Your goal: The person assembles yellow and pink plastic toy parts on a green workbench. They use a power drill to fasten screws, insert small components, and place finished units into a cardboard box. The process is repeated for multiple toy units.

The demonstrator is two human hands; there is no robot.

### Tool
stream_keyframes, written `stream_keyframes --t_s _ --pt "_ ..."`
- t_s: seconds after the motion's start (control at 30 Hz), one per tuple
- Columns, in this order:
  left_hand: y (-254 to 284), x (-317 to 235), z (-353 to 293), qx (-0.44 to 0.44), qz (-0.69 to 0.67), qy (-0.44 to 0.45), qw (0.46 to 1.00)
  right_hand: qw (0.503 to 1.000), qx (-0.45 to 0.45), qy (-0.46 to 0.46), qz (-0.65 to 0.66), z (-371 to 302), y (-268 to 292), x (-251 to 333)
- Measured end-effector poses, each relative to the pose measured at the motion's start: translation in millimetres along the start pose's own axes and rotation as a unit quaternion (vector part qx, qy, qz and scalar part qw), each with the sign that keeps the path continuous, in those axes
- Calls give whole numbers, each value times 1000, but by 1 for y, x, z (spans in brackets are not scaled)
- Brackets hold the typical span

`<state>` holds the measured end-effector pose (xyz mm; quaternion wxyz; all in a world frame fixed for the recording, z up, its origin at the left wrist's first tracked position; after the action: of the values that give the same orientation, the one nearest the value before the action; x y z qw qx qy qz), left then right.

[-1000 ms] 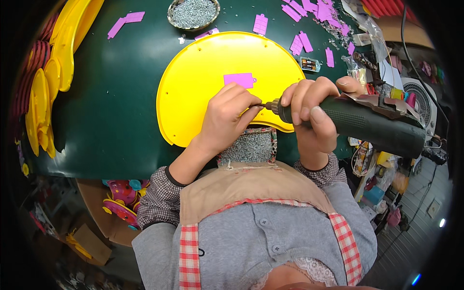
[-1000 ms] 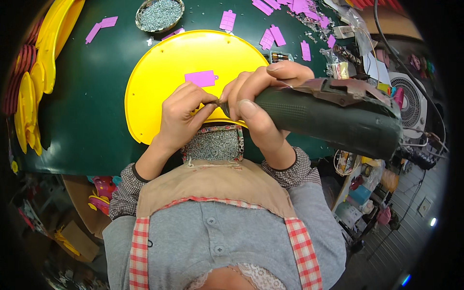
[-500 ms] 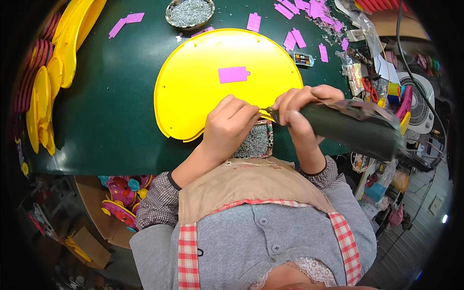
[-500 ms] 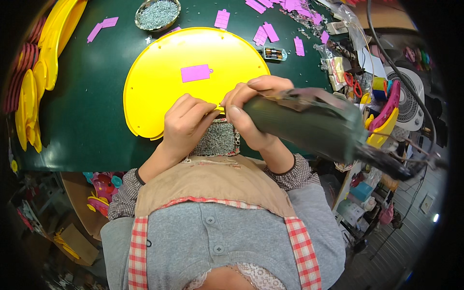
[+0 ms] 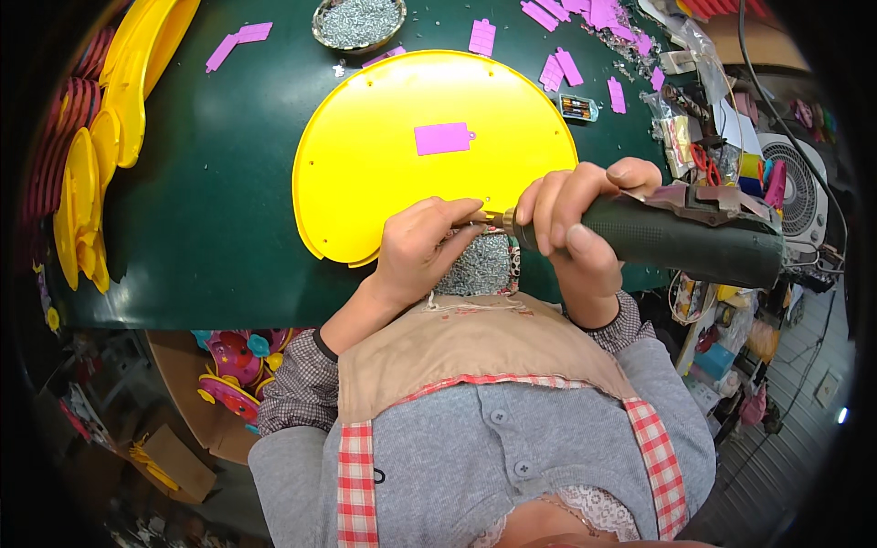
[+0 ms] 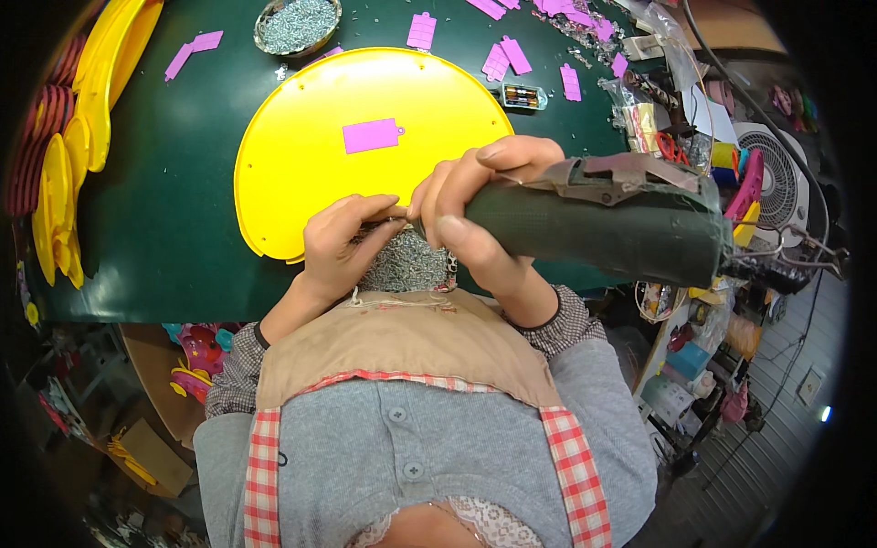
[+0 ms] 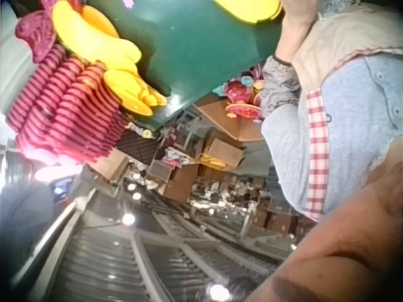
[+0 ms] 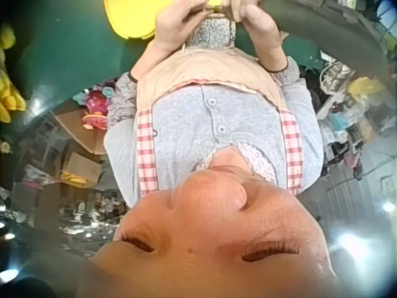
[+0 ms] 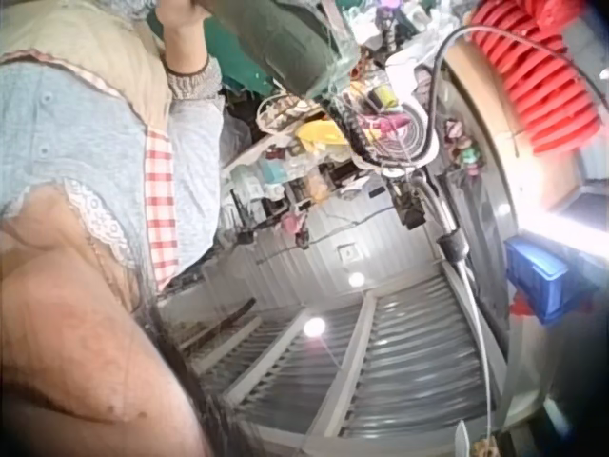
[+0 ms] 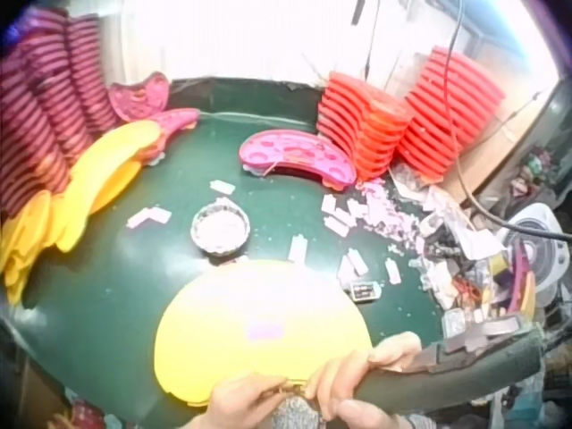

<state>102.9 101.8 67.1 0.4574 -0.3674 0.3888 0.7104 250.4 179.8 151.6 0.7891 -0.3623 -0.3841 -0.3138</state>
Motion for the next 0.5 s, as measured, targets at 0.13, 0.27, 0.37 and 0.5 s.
stream_keyframes --t_s 0.13,0.27,0.37,0.5 --pt "5 -5 -8 -44 -15 -43 998 1000 -1 -24 7 -2 -13 0" --pt "24 -16 -19 -117 98 -125 980 999 19 -36 -12 -1 -38 -9" --pt "62 -26 -36 -166 164 -106 967 995 89 -5 -45 2 -66 -28" --pt "116 -20 -71 -210 202 1 957 985 171 8 -22 8 -101 -60"
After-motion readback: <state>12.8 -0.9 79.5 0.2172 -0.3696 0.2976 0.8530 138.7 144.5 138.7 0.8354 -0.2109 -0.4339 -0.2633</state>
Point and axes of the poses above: each hand's wrist, its own z-axis towards the middle knuckle, its own y-axis out of the back of the hand, x = y × z, the point moved 5 cm from there along z, towards the middle knuckle, and after that the axes turned 6 degrees about -x, right-handed, at the moved point
